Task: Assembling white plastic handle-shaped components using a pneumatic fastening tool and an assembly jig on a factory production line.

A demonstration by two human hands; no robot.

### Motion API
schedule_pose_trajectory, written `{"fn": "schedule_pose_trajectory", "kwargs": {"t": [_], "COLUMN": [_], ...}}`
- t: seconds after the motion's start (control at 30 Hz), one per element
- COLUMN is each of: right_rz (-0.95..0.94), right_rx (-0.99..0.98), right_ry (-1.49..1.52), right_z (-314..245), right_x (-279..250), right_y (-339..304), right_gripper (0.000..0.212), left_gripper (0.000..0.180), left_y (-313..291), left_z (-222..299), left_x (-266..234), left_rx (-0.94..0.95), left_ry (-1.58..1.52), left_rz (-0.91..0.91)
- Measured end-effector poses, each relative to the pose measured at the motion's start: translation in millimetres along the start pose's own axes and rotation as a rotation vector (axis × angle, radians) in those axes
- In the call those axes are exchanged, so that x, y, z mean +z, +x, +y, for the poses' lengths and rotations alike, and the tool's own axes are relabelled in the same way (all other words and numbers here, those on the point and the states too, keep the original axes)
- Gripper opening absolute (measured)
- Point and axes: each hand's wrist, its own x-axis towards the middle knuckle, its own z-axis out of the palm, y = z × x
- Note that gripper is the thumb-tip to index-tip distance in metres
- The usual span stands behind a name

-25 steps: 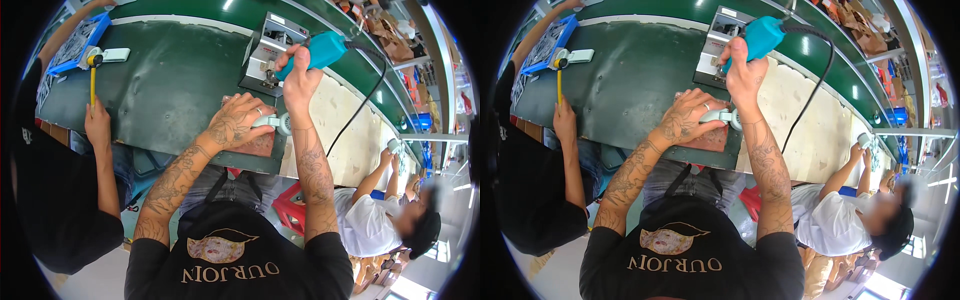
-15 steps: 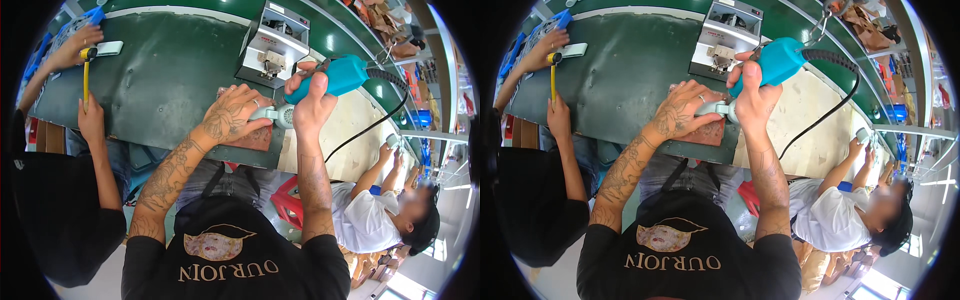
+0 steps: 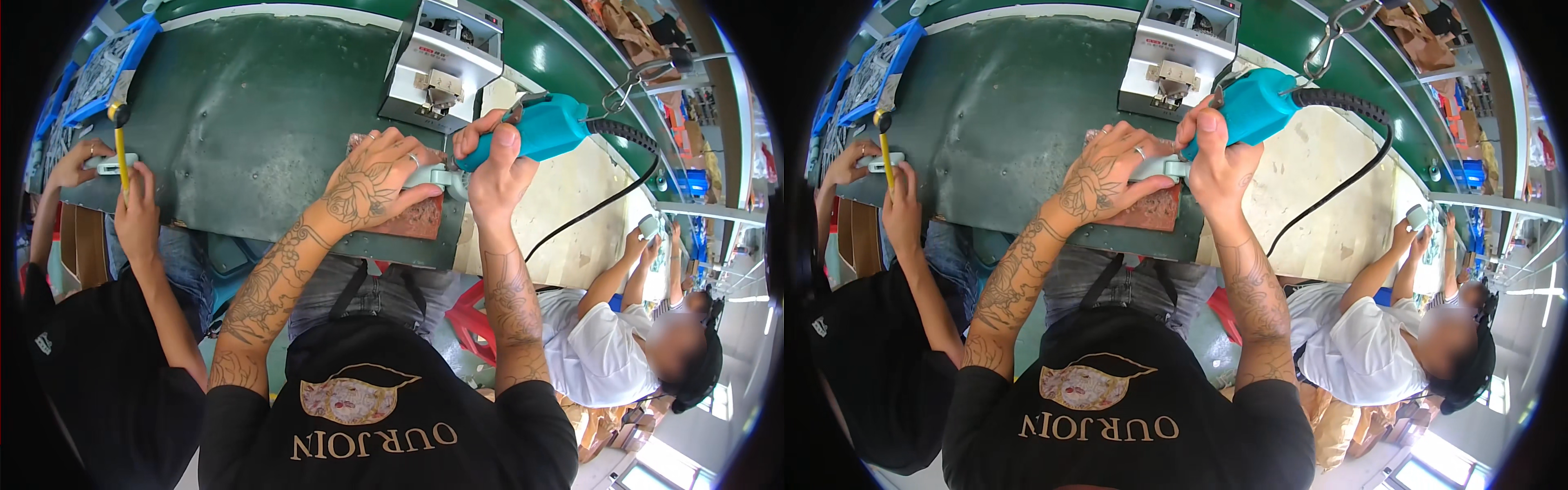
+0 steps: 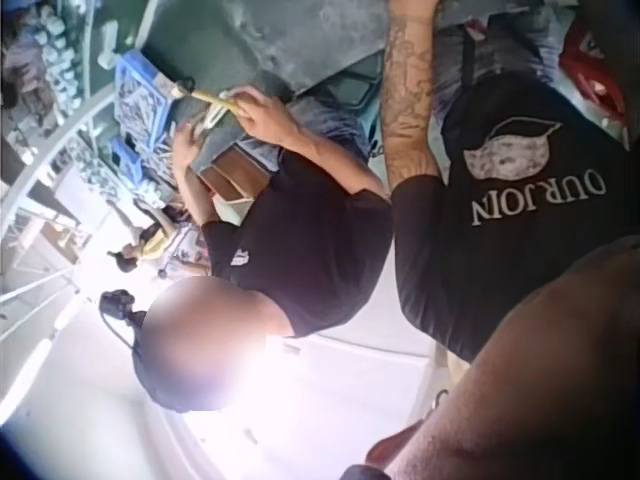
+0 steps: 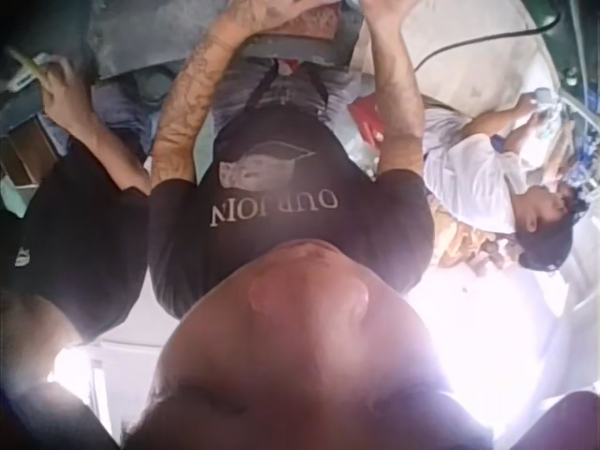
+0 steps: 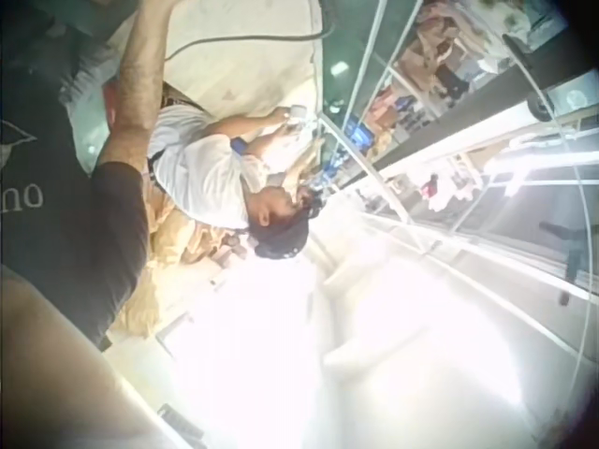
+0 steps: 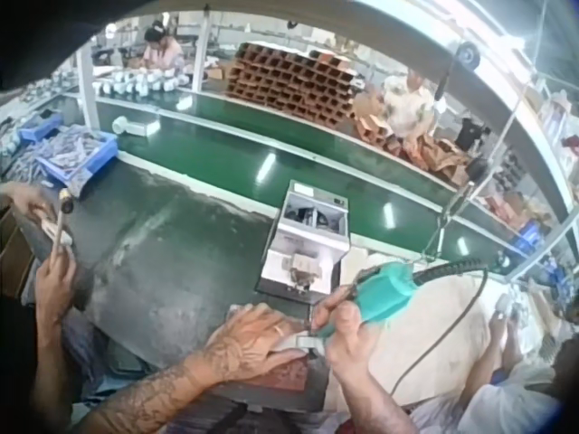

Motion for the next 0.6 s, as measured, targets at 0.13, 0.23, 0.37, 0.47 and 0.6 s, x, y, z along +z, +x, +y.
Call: {"fn": "schedule_pose_trajectory", "kwargs": {"t": [0.13,0.23,0.37,0.47,0.6], "right_rz": [0.02,0.023,0.028,0.004,0.068], "right_rx": [0.044,0.047,0.063,0.095,-0.159], "right_ry": [-0.054,-0.027,-0.056,-0.13,-0.074], "right_z": [-1.2,-0.9,-6.5,-16.9,-7.9], "right_x": [3.4,3.6,7.4,13.2,28.0], "right_y": [1.5,1.0,4.7,16.0,50.6], "right_gripper": [0.046,0.046,0.046,0.046,0.038], "left_gripper": [0.042,0.042,0.043,0.043,0.033], "left_y": [0.8,1.4,-0.8,-2.5,-4.3], "left_z": [2.5,2.7,3.3,3.1,5.2], "left_x": [-4.5,-5.0,-3.5,-3.2,-7.2], "left_rx": [0.004,-0.012,-0.015,-0.029,-0.03], "left_ry": [0.052,0.038,0.029,0.004,-0.007], "left_rz": [0.003,-0.031,-0.013,-0.006,0.037]}}
